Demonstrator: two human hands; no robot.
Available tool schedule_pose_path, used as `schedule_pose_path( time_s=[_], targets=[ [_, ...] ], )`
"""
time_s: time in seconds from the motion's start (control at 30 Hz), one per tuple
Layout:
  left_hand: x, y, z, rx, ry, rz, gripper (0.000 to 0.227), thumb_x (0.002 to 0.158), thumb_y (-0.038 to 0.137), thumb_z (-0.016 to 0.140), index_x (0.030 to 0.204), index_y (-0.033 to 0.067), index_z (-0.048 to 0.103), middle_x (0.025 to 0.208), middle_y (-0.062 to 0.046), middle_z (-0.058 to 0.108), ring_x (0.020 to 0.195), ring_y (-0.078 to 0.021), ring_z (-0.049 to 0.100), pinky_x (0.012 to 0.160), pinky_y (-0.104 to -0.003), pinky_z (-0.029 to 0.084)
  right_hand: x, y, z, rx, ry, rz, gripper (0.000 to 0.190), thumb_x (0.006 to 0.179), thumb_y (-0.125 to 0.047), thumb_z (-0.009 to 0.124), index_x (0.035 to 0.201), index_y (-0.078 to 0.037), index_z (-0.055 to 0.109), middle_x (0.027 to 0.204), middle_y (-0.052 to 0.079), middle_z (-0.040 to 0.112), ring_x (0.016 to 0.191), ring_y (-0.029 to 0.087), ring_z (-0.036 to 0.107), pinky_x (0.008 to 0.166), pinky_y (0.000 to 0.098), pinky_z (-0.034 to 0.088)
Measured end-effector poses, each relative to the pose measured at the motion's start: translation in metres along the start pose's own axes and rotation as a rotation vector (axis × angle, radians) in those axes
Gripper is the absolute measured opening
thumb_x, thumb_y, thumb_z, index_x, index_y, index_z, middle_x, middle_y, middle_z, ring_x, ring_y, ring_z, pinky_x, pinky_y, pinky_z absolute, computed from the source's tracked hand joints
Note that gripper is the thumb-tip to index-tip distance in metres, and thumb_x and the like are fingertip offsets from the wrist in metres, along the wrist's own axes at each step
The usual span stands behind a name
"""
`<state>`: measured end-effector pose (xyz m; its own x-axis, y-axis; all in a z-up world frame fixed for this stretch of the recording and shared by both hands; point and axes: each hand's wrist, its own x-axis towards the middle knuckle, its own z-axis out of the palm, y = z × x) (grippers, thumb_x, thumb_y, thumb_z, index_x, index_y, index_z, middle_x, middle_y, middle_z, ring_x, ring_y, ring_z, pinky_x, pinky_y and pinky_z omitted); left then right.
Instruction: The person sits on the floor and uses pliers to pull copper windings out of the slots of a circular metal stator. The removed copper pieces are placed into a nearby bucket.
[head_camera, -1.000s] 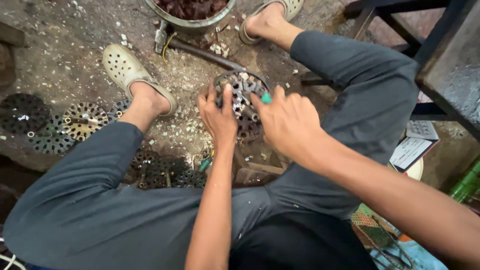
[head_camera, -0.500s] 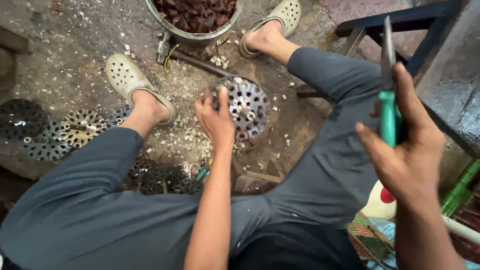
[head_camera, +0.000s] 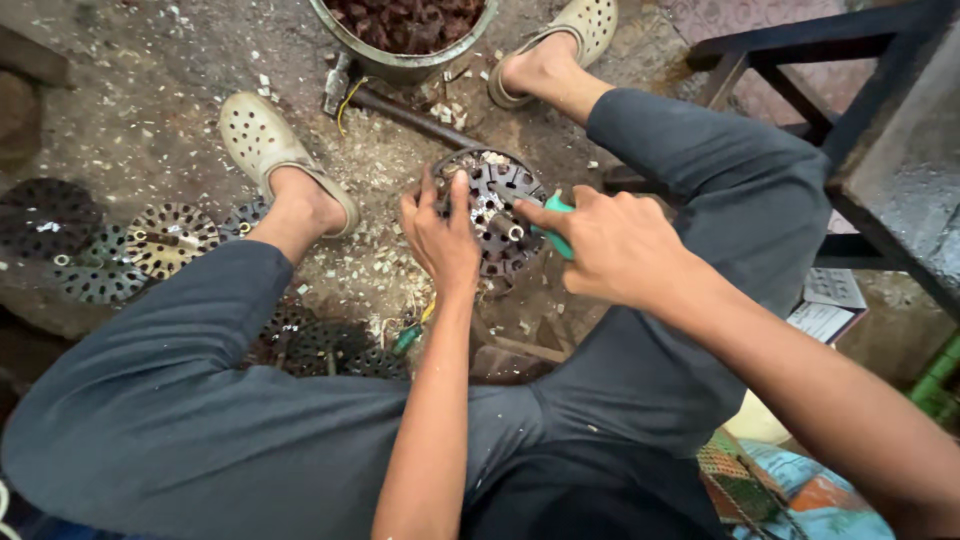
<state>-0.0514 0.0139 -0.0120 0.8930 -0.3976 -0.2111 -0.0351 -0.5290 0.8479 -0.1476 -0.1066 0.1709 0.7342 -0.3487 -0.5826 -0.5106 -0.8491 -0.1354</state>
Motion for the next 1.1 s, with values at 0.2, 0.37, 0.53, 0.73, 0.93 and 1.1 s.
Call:
schedule_pose_path(
  time_s=[0.2, 0.37, 0.53, 0.73, 0.93, 1.1],
  targets=[
    [-0.002, 0.003, -0.005, -0.014, 0.002, -0.011, 0.057, 0.098, 0.046, 0.066, 0.135, 0.0039, 0.066, 0.118, -0.021, 0.063, 0.109, -0.0368, 0.063, 0.093, -0.044, 0.049, 0.011, -0.034, -0.006, -0.207, -0.092, -0.007, 0.086, 0.071, -0.022, 0.075, 0.152, -0.019, 0.049, 0.093, 0.023, 0.063, 0.068, 0.035, 0.07, 0.056, 0.0447, 0.057],
    [0.001, 0.001, -0.003, 0.032, -0.01, 0.024, 0.055, 0.1, 0.044, 0.065, 0.137, 0.0034, 0.066, 0.116, -0.023, 0.063, 0.11, -0.0388, 0.061, 0.096, -0.046, 0.047, 0.026, -0.034, -0.012, -0.385, -0.114, -0.075, 0.062, 0.088, -0.015, 0.063, 0.149, -0.013, 0.051, 0.09, 0.022, 0.066, 0.069, 0.032, 0.072, 0.054, 0.041, 0.057],
    [0.001, -0.003, 0.003, 0.081, 0.015, 0.071, 0.056, 0.1, 0.045, 0.067, 0.136, 0.0023, 0.065, 0.117, -0.025, 0.062, 0.112, -0.0401, 0.06, 0.096, -0.047, 0.046, 0.046, -0.023, -0.02, -0.365, -0.077, -0.187, 0.051, 0.085, -0.016, 0.063, 0.135, -0.01, 0.064, 0.086, 0.023, 0.069, 0.068, 0.034, 0.073, 0.051, 0.0425, 0.057],
    [0.0, -0.001, 0.003, 0.072, 0.01, 0.007, 0.056, 0.099, 0.046, 0.068, 0.136, 0.0039, 0.067, 0.118, -0.024, 0.061, 0.111, -0.0403, 0.06, 0.093, -0.047, 0.048, 0.06, -0.027, -0.043, -0.296, -0.148, -0.158, 0.037, 0.07, -0.026, 0.076, 0.105, -0.011, 0.078, 0.083, 0.018, 0.073, 0.076, 0.036, 0.073, 0.066, 0.0465, 0.059],
    [-0.005, -0.004, 0.001, -0.033, -0.008, -0.017, 0.057, 0.099, 0.046, 0.067, 0.137, 0.0041, 0.066, 0.116, -0.021, 0.062, 0.11, -0.0372, 0.061, 0.095, -0.046, 0.049, 0.011, -0.04, -0.084, -0.361, -0.281, 0.038, 0.066, 0.071, -0.029, 0.078, 0.136, -0.027, 0.068, 0.087, 0.014, 0.072, 0.077, 0.033, 0.073, 0.063, 0.0449, 0.058],
    [-0.002, -0.005, 0.001, -0.008, 0.003, 0.0, 0.056, 0.099, 0.046, 0.067, 0.137, 0.0036, 0.066, 0.118, -0.022, 0.061, 0.113, -0.038, 0.06, 0.097, -0.046, 0.047, 0.009, -0.034, -0.077, -0.24, -0.19, 0.064, 0.08, 0.07, -0.02, 0.075, 0.147, -0.034, 0.06, 0.096, 0.017, 0.068, 0.073, 0.034, 0.071, 0.057, 0.046, 0.057]
  ],
)
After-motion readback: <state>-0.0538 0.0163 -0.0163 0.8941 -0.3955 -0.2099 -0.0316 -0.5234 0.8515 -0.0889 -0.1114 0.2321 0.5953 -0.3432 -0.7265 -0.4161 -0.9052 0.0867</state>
